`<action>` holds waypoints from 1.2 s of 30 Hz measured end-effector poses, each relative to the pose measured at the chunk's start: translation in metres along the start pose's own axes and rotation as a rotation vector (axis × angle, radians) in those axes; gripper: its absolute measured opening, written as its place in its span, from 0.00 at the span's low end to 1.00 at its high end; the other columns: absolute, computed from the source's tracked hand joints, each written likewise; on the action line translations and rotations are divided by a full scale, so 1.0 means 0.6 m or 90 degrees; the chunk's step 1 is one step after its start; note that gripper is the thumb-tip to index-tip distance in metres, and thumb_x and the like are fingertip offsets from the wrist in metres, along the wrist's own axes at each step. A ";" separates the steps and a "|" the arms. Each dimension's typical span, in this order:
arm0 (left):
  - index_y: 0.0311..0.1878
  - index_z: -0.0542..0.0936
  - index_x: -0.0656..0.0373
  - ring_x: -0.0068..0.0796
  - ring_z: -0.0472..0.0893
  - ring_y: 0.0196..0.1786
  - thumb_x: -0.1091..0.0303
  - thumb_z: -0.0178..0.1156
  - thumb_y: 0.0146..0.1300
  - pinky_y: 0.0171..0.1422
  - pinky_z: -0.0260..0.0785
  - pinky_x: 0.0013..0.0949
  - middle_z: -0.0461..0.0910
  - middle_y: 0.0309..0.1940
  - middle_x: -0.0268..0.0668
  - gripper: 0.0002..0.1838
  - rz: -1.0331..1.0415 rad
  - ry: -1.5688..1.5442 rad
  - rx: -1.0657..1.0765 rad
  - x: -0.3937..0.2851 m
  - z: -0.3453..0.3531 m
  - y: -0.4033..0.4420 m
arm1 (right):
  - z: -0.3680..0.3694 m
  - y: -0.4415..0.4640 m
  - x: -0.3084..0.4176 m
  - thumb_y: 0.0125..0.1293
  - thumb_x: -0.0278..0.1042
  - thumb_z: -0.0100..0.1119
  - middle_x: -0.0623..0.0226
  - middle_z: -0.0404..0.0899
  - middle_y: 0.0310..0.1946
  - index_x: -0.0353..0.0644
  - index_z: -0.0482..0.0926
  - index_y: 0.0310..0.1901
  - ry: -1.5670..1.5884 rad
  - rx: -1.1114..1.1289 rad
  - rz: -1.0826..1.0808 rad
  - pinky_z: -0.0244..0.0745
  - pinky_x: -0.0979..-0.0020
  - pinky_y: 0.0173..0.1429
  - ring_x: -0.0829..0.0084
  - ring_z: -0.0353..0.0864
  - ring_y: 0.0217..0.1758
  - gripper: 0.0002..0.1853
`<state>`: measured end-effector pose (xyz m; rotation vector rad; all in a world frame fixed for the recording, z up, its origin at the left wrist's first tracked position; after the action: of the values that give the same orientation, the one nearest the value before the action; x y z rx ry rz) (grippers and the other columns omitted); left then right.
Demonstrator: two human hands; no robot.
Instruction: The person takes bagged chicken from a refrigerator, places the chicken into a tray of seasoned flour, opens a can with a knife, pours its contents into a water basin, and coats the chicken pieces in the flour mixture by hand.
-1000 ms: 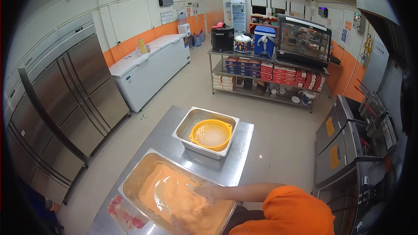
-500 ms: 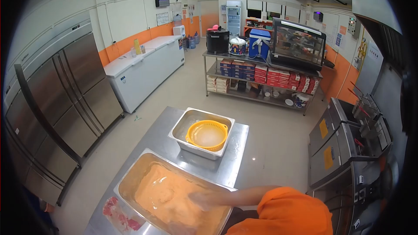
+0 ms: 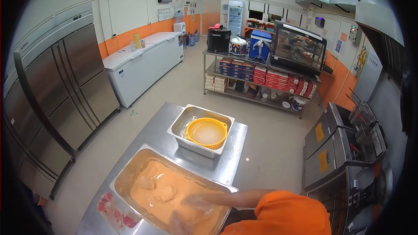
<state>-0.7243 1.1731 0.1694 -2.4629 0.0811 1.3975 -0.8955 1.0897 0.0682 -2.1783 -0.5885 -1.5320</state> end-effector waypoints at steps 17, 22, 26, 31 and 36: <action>0.64 0.73 0.63 0.44 0.80 0.57 0.65 0.49 0.74 0.65 0.72 0.40 0.81 0.54 0.44 0.20 0.342 0.544 -0.281 -0.052 -0.034 -0.055 | 0.072 0.283 -0.041 0.77 0.36 0.45 0.63 0.81 0.45 0.45 0.81 0.50 0.109 0.277 -0.212 0.76 0.67 0.53 0.67 0.79 0.47 0.14; 0.56 0.78 0.64 0.51 0.82 0.49 0.63 0.57 0.69 0.58 0.76 0.47 0.83 0.48 0.50 0.18 0.358 0.291 -0.312 -0.105 -0.064 -0.063 | 0.085 0.151 0.057 0.76 0.38 0.48 0.64 0.80 0.44 0.43 0.81 0.50 -0.015 0.349 -0.103 0.75 0.69 0.53 0.72 0.78 0.47 0.13; 0.49 0.81 0.63 0.50 0.83 0.46 0.61 0.61 0.67 0.52 0.77 0.48 0.84 0.43 0.50 0.15 0.297 0.377 -0.305 -0.074 -0.050 -0.052 | -0.022 0.248 0.079 0.74 0.41 0.52 0.65 0.79 0.37 0.43 0.80 0.46 -0.281 0.086 -0.138 0.75 0.68 0.46 0.71 0.77 0.39 0.12; 0.43 0.82 0.62 0.49 0.83 0.43 0.61 0.62 0.67 0.49 0.77 0.47 0.84 0.36 0.48 0.13 0.319 0.402 -0.346 -0.077 -0.047 -0.053 | -0.066 0.377 0.078 0.71 0.45 0.57 0.67 0.77 0.27 0.43 0.79 0.39 -0.487 -0.304 -0.190 0.75 0.67 0.33 0.68 0.75 0.26 0.13; 0.40 0.81 0.62 0.45 0.84 0.36 0.58 0.62 0.67 0.44 0.77 0.43 0.84 0.31 0.45 0.14 0.325 0.445 -0.342 -0.067 -0.045 -0.047 | 0.069 0.426 0.040 0.71 0.48 0.57 0.66 0.77 0.23 0.40 0.79 0.39 -0.290 -0.020 -0.171 0.73 0.70 0.27 0.69 0.74 0.21 0.16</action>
<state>-0.7171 1.1881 0.2229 -3.4626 0.5873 0.6698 -0.7139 0.9037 0.0552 -2.5734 -1.0424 -1.1615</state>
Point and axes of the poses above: each hand's wrist, its own y-axis towards the middle knuckle, its own z-axis out of the palm, x = y × z, the point moved 4 cm from there along y, towards the middle knuckle
